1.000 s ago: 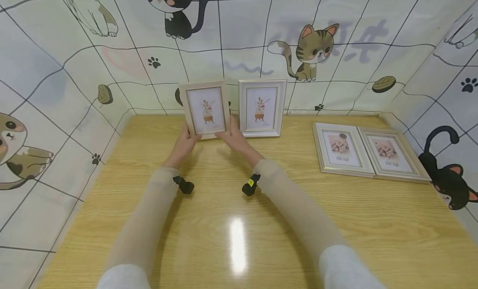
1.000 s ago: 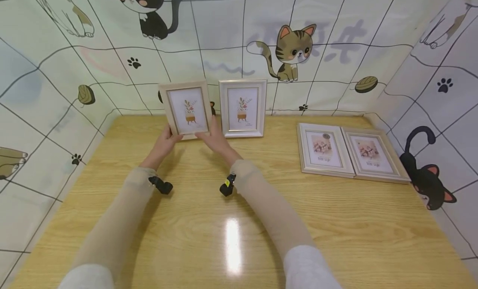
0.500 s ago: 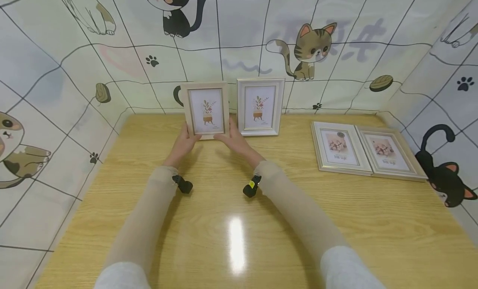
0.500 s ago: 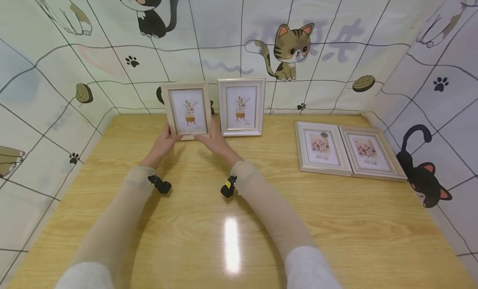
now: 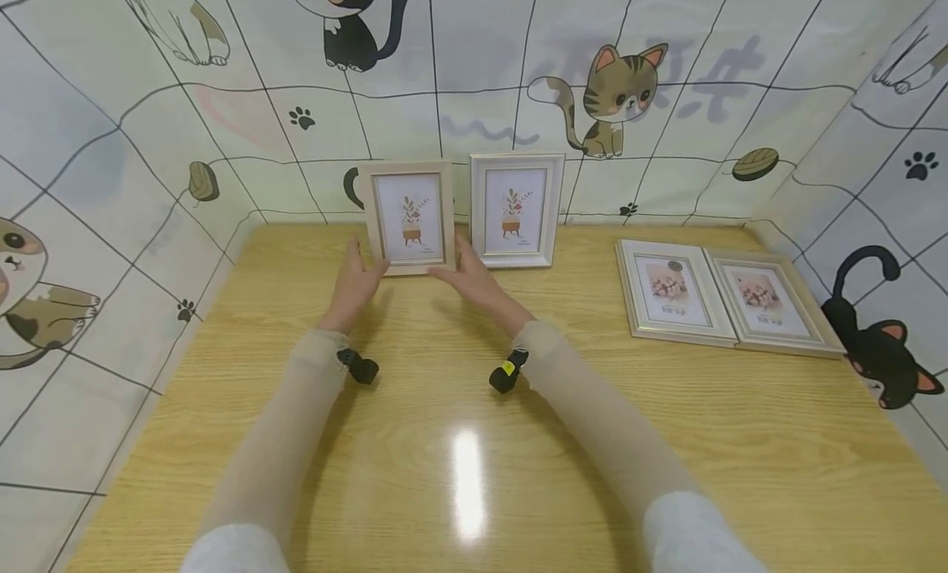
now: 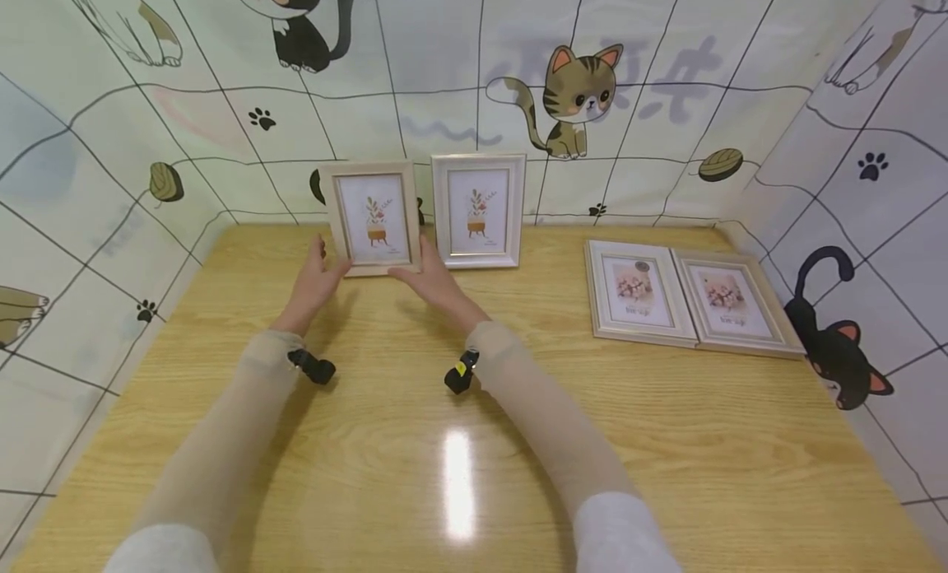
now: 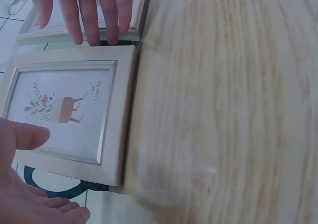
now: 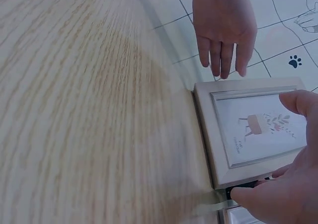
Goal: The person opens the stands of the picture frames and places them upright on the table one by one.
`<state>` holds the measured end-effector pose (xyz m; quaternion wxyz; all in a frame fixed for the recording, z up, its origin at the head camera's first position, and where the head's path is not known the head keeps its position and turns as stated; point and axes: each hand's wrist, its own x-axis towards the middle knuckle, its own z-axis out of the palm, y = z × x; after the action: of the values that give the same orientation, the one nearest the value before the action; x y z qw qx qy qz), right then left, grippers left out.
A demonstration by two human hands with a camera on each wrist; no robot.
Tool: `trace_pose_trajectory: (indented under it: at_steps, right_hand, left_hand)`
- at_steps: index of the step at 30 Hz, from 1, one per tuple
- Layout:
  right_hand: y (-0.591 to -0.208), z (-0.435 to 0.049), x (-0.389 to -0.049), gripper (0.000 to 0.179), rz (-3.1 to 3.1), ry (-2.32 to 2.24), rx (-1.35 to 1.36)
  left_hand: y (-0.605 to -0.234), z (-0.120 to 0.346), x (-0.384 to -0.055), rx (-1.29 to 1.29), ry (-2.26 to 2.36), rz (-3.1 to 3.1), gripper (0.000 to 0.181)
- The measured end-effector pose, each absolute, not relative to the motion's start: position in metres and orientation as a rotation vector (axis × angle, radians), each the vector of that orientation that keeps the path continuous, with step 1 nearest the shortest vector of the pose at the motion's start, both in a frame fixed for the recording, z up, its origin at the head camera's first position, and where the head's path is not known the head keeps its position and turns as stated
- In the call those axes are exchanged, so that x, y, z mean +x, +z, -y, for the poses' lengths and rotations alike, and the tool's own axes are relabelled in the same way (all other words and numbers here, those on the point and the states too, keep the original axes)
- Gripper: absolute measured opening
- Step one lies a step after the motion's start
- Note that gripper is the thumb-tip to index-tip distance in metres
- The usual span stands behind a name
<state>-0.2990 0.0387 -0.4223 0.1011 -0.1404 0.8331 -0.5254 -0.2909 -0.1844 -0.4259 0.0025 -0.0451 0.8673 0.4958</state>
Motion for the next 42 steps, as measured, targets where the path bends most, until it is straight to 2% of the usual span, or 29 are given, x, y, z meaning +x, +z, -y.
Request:
trace_pose_trajectory:
  at_steps: [9,24,31,42]
  right_hand:
    - [-0.412,-0.056,-0.292,0.071,-2.505,-1.612,-0.42]
    - [-0.392,-0.106,-0.281,0.068,-2.553,-1.627,-0.429]
    - [-0.384,-0.136,-0.275,0.06,-2.648,-1.593,-0.456]
    - [-0.382,-0.188,-0.266,0.061,-2.705,-1.544,-0.322]
  left_hand:
    - [-0.408,0.185,-0.28,-0.123,1.598,-2.873,0.084]
    - [-0.376,0.151,-0.262,0.173,1.745,-2.816,0.08]
    - [-0.376,0.132,-0.259,0.307,1.798,-2.709,0.075]
    - [-0.382,0.107,-0.257,0.387,1.756,-2.591,0.07]
